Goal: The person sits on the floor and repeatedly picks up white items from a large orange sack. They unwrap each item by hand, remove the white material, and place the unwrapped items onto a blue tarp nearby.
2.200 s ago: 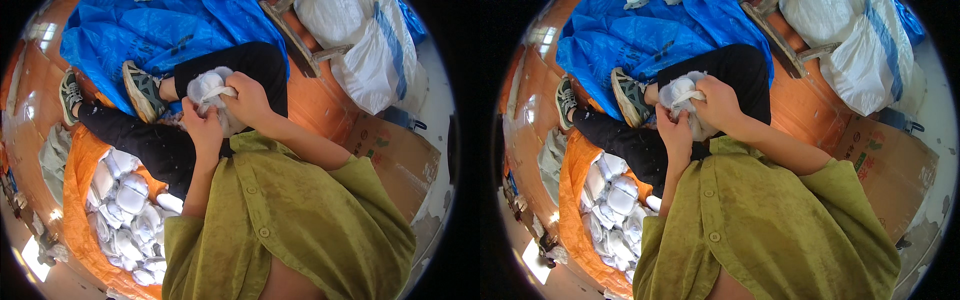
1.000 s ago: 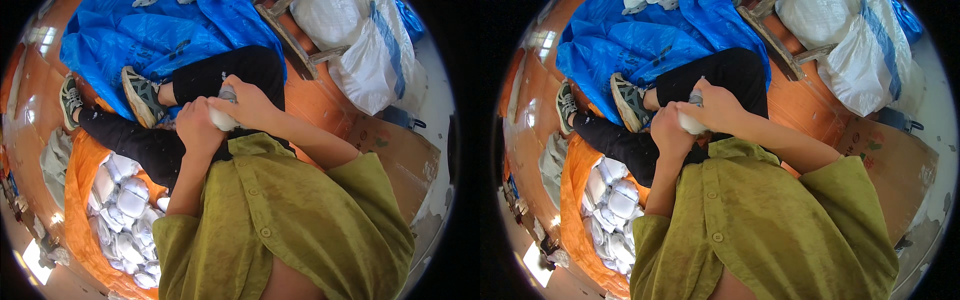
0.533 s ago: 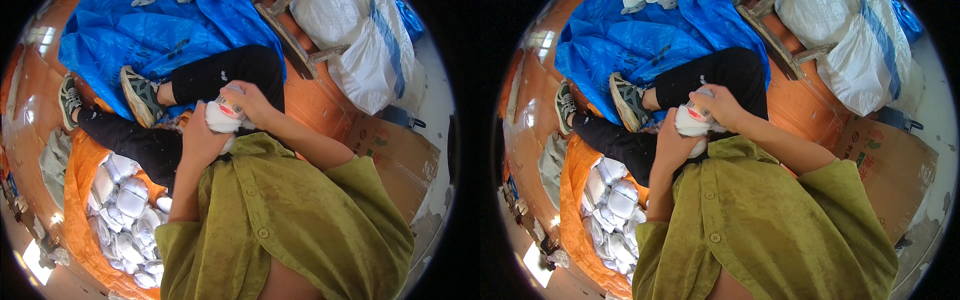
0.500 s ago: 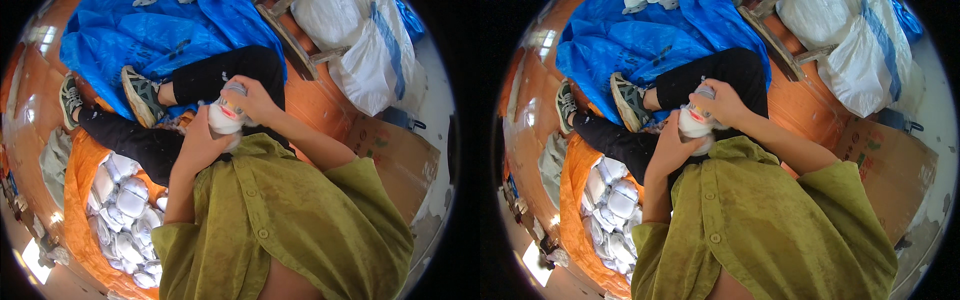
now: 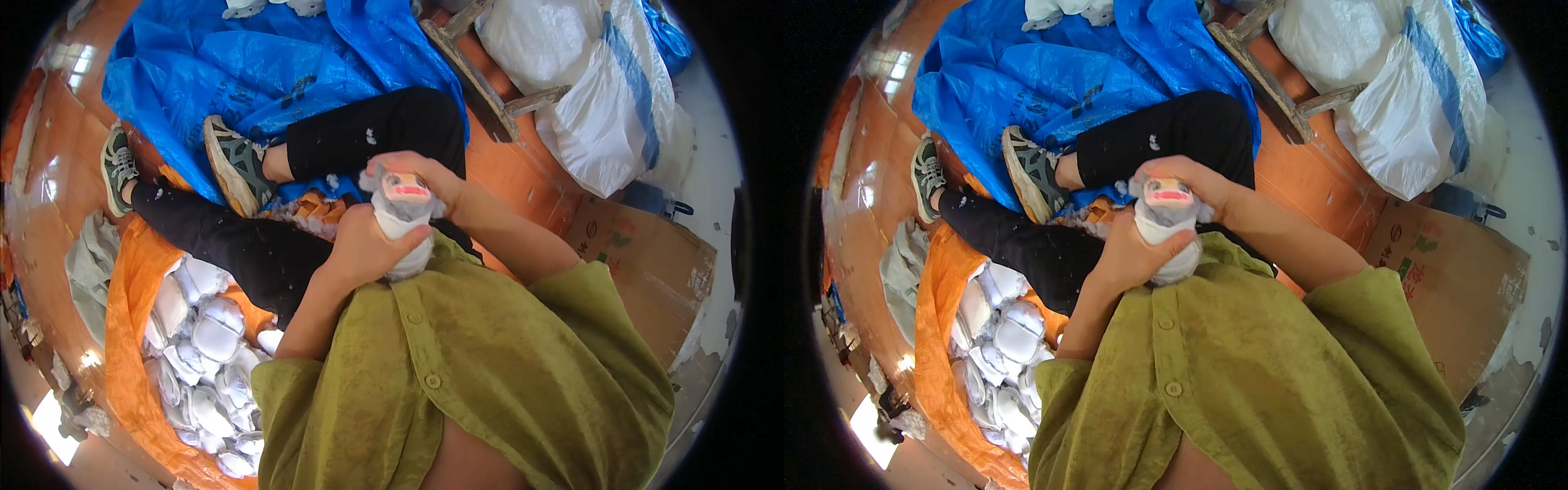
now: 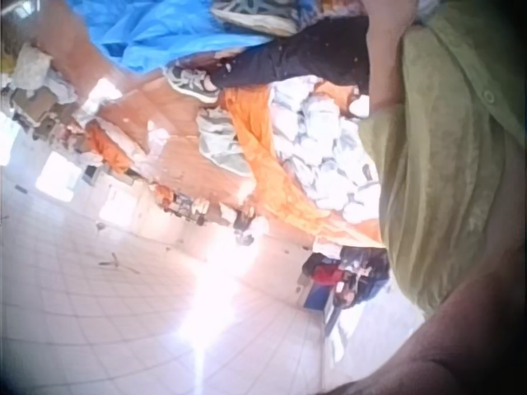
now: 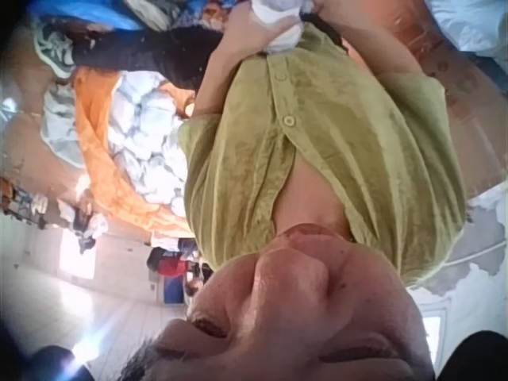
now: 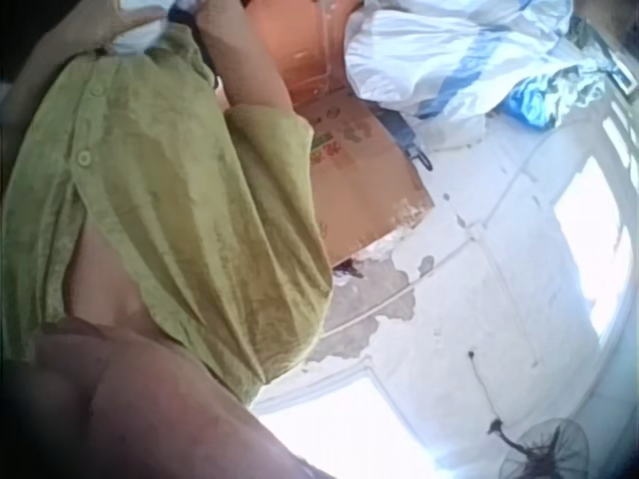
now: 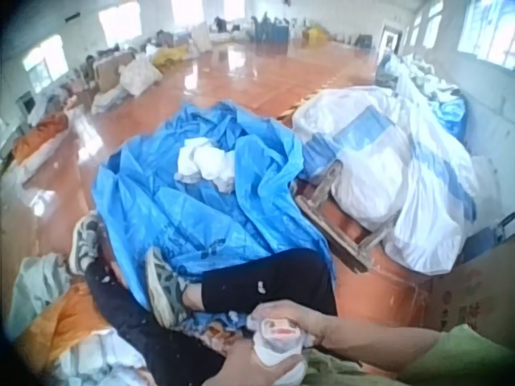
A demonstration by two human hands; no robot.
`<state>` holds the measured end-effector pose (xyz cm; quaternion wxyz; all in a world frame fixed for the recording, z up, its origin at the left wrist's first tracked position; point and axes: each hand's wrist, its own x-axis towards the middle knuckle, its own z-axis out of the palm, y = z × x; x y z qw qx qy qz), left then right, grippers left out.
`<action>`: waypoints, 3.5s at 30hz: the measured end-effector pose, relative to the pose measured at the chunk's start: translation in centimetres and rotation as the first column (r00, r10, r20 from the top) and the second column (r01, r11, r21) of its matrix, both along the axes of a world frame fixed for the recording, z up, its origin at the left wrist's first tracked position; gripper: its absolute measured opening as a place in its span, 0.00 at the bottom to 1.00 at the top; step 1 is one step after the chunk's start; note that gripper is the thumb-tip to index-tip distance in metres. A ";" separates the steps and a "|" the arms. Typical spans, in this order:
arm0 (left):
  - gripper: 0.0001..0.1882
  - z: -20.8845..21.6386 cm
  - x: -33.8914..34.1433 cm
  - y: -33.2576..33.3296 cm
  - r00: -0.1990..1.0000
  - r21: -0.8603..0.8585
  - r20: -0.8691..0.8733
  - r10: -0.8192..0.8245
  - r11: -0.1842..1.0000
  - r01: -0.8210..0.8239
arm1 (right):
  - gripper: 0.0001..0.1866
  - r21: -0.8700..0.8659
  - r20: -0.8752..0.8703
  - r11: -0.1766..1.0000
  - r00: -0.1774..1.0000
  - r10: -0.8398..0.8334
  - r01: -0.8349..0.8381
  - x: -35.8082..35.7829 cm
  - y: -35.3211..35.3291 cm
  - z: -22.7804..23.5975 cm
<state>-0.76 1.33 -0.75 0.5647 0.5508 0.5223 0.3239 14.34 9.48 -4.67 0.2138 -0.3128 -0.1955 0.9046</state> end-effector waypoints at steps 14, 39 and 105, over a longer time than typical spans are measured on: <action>0.22 -1.1 -1.2 0.5 0.963 0.550 -0.212 0.166 0.835 -0.023 | 0.10 -0.007 0.011 1.000 1.000 -0.001 0.001 -0.5 -1.9 0.2; 0.14 -0.5 -0.9 -1.7 0.969 -0.117 -0.235 0.075 0.988 -0.105 | 0.16 0.621 0.736 0.584 0.645 -0.207 -0.522 -1.0 -3.2 3.8; 0.12 -1.0 1.1 -1.1 0.896 0.348 -0.420 0.141 0.937 0.015 | 0.10 -0.096 0.658 0.989 0.738 0.147 -0.112 0.4 0.9 -5.8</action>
